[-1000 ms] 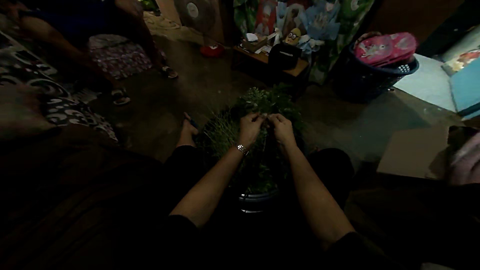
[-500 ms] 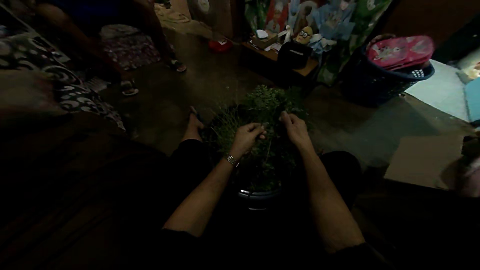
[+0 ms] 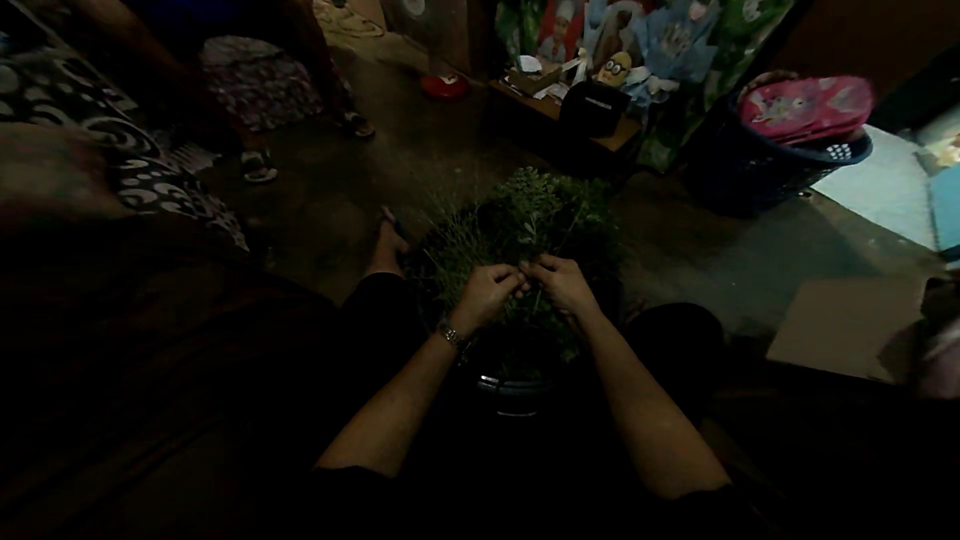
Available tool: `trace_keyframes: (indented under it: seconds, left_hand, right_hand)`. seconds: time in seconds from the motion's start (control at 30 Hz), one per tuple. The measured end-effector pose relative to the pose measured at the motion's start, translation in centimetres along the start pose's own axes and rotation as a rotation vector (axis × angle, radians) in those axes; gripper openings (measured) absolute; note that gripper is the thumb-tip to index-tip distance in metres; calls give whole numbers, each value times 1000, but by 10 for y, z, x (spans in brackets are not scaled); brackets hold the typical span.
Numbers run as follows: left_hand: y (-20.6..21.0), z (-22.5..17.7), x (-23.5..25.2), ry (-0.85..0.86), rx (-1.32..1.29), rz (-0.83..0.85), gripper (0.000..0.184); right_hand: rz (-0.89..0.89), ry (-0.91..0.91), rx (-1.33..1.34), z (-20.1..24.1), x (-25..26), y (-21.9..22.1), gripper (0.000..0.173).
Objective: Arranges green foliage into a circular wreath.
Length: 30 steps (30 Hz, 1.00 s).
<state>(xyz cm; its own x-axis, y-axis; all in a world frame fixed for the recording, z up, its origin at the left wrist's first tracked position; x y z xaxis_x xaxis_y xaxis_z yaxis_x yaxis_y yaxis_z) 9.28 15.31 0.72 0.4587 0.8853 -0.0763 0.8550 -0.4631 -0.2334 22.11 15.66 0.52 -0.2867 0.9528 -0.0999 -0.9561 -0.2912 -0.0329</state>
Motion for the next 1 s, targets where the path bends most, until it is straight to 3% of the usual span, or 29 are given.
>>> trace_keyframes:
  seconds: [0.13, 0.23, 0.43, 0.53, 0.6, 0.67, 0.73, 0.8, 0.9, 1.0]
  left_hand:
    - [-1, -12, -9, 84, 49, -54, 18]
    - [-1, -15, -13, 38, 120, -61, 19]
    - [6, 2, -23, -41, 91, -25, 20]
    - [-3, 23, -25, -115, 76, -61, 21]
    - [-13, 37, -24, -183, 58, -114, 23]
    - [-24, 51, -20, -250, 39, -144, 25]
    - [-25, 65, -14, -344, 28, -73, 34]
    - [-19, 74, -8, -429, 45, 5, 43]
    - [-11, 73, 1, -426, 88, 60, 57]
    - [-4, 57, 12, -330, 157, 100, 47]
  right_hand:
    - [-41, -42, -75, 8, -8, 0, 17]
    - [-107, -10, -29, 9, -13, -5, 23]
    - [-269, -89, 20, 14, -17, -53, 22]
    - [-396, -112, -188, 34, -28, -87, 21]
    - [-373, -16, -462, 45, -33, -97, 21]
    - [-264, 203, -724, 38, -31, -100, 24]
    - [-105, 487, -927, 17, -29, -97, 32]
    - [17, 655, -1024, -2, -25, -90, 49]
    - [-8, 497, -906, -5, -10, -84, 53]
    - [-174, 218, -574, 4, 6, -82, 53]
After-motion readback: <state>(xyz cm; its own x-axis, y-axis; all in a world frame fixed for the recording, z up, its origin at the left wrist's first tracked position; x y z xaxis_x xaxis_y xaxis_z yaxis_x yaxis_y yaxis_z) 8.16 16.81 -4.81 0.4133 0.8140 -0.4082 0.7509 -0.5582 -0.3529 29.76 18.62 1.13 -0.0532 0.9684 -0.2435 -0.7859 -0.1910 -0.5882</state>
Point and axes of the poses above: each hand's wrist, its own x-axis towards the middle knuckle, its own y-axis out of the palm, z = x × y, the point moved 10 cm from there along x, towards the middle knuckle, and after that the axes turned 13 degrees about z, right-handed, at the moved point
